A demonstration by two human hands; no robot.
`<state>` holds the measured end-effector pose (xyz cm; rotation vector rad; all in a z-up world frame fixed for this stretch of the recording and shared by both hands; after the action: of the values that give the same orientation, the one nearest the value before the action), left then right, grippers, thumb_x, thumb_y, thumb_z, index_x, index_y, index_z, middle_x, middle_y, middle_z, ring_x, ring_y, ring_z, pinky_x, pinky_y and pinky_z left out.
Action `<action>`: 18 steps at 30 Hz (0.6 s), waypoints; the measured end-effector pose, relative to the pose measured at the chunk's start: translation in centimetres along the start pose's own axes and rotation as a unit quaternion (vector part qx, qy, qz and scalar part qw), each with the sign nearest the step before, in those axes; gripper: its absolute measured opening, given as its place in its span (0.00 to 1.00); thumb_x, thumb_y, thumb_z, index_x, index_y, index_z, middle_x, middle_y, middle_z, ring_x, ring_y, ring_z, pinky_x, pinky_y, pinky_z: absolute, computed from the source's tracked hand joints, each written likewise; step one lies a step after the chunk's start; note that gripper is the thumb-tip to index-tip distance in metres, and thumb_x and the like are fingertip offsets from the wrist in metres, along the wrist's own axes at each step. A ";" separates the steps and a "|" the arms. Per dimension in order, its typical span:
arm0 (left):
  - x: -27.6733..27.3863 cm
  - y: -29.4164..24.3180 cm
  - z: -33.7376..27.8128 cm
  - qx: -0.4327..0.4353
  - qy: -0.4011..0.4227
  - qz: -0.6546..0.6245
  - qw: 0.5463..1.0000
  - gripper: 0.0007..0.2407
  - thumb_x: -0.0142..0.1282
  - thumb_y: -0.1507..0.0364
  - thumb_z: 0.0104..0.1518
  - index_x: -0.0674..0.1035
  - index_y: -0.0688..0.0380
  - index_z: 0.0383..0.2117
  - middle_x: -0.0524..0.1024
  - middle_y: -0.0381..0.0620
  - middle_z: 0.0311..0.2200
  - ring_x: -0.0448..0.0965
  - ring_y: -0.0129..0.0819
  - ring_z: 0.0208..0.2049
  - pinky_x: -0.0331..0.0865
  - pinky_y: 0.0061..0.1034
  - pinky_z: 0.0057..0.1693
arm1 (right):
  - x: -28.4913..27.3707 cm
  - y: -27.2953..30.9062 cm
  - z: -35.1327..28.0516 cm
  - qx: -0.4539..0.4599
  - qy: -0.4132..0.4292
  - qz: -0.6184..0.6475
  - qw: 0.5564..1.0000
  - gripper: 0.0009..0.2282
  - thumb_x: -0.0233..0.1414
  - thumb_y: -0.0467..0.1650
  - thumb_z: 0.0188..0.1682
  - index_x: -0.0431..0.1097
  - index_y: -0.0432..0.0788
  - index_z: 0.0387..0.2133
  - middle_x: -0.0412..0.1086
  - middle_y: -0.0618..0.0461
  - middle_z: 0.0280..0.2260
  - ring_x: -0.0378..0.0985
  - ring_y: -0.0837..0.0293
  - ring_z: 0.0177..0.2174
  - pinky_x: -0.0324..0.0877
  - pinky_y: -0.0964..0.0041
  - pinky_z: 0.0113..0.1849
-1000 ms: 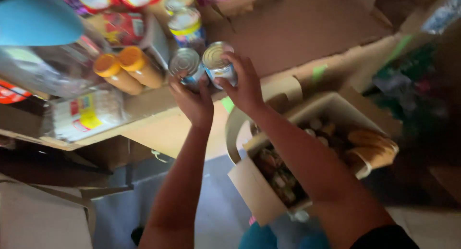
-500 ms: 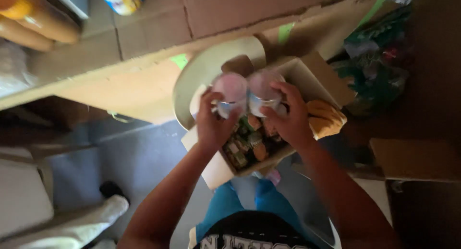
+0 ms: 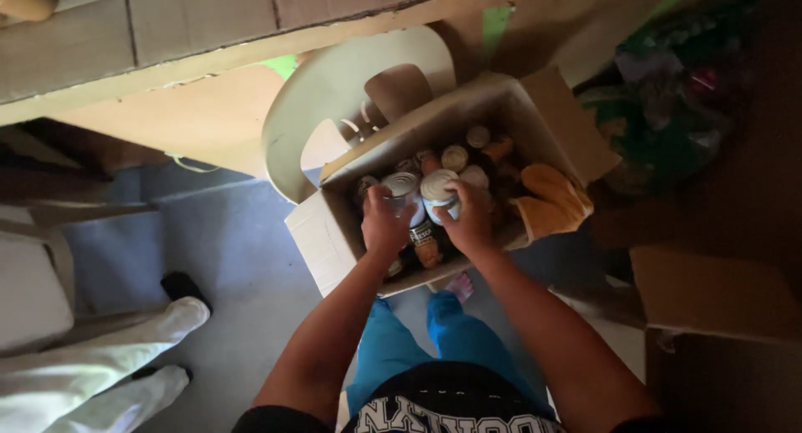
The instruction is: Restocking and organizing various canned goods and bottles on retail shelves.
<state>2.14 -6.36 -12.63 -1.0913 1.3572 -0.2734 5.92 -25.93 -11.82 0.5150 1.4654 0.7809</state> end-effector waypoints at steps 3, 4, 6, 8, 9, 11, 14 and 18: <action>0.8 0.7 0.1 -0.036 0.009 0.010 0.999 0.23 0.69 0.62 0.48 0.69 0.48 0.46 0.76 0.53 0.45 0.82 0.53 0.41 0.73 0.46 0.47 | 3.1 -2.4 0.3 -0.044 -0.056 0.068 0.995 0.22 0.65 0.31 0.37 0.66 0.44 0.46 0.70 0.42 0.47 0.71 0.39 0.49 0.67 0.48 0.50; 0.7 0.8 0.0 -0.038 0.004 0.009 0.999 0.23 0.69 0.62 0.48 0.69 0.48 0.46 0.76 0.53 0.45 0.82 0.53 0.41 0.73 0.46 0.47 | 3.2 -2.5 0.5 -0.048 -0.053 0.070 0.995 0.22 0.65 0.31 0.37 0.66 0.44 0.46 0.70 0.42 0.47 0.71 0.39 0.49 0.67 0.48 0.50; 0.7 0.3 0.0 0.021 0.000 0.019 1.000 0.24 0.66 0.67 0.49 0.69 0.47 0.52 0.73 0.57 0.53 0.77 0.62 0.47 0.72 0.49 0.47 | 3.1 -2.6 1.0 -0.091 -0.059 0.038 0.993 0.23 0.64 0.29 0.36 0.66 0.40 0.46 0.69 0.39 0.47 0.69 0.35 0.49 0.63 0.44 0.49; 0.2 -0.6 -0.6 0.037 0.002 0.017 0.999 0.24 0.64 0.69 0.50 0.69 0.47 0.55 0.72 0.59 0.55 0.77 0.62 0.47 0.73 0.48 0.47 | 2.3 -1.5 1.3 -0.074 -0.029 -0.010 0.997 0.19 0.64 0.29 0.38 0.68 0.42 0.44 0.69 0.40 0.45 0.69 0.36 0.48 0.64 0.44 0.49; -0.1 -1.3 -0.7 0.056 0.006 0.014 0.998 0.25 0.62 0.71 0.51 0.68 0.47 0.57 0.70 0.61 0.56 0.77 0.63 0.46 0.74 0.48 0.46 | 1.9 -1.0 1.6 -0.055 -0.002 -0.059 0.997 0.16 0.64 0.28 0.39 0.70 0.44 0.41 0.70 0.42 0.42 0.70 0.36 0.47 0.64 0.44 0.49; 0.5 -0.6 -0.9 0.085 -0.009 -0.013 0.996 0.21 0.60 0.71 0.53 0.71 0.50 0.55 0.74 0.57 0.52 0.78 0.60 0.47 0.74 0.47 0.47 | 1.4 0.2 1.2 -0.056 -0.018 -0.035 0.998 0.15 0.63 0.28 0.39 0.71 0.43 0.40 0.69 0.40 0.43 0.70 0.36 0.47 0.65 0.44 0.48; 0.4 -0.5 -0.4 0.127 -0.007 -0.063 0.990 0.13 0.57 0.73 0.56 0.78 0.53 0.48 0.81 0.52 0.45 0.82 0.52 0.45 0.76 0.42 0.48 | 1.1 2.1 1.1 -0.108 -0.065 -0.006 0.992 0.14 0.62 0.26 0.39 0.71 0.42 0.40 0.69 0.39 0.45 0.70 0.36 0.48 0.65 0.44 0.49; -3.8 -4.9 0.2 0.153 0.015 -0.133 0.979 0.04 0.55 0.75 0.59 0.81 0.57 0.36 0.82 0.50 0.38 0.84 0.47 0.38 0.78 0.34 0.44 | -0.1 8.1 2.2 -0.172 -0.105 0.042 0.979 0.14 0.59 0.24 0.40 0.73 0.43 0.41 0.69 0.39 0.46 0.71 0.40 0.50 0.66 0.47 0.52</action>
<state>3.32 -6.05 -6.56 -1.0096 1.1467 -0.6752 6.91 -20.30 -5.62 0.3832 1.0899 0.9917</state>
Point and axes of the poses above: each hand's wrist, its own z-axis towards the middle knuckle, its own x-axis out of the palm, y = z × x, the point moved 5 cm from there along z, towards the middle knuckle
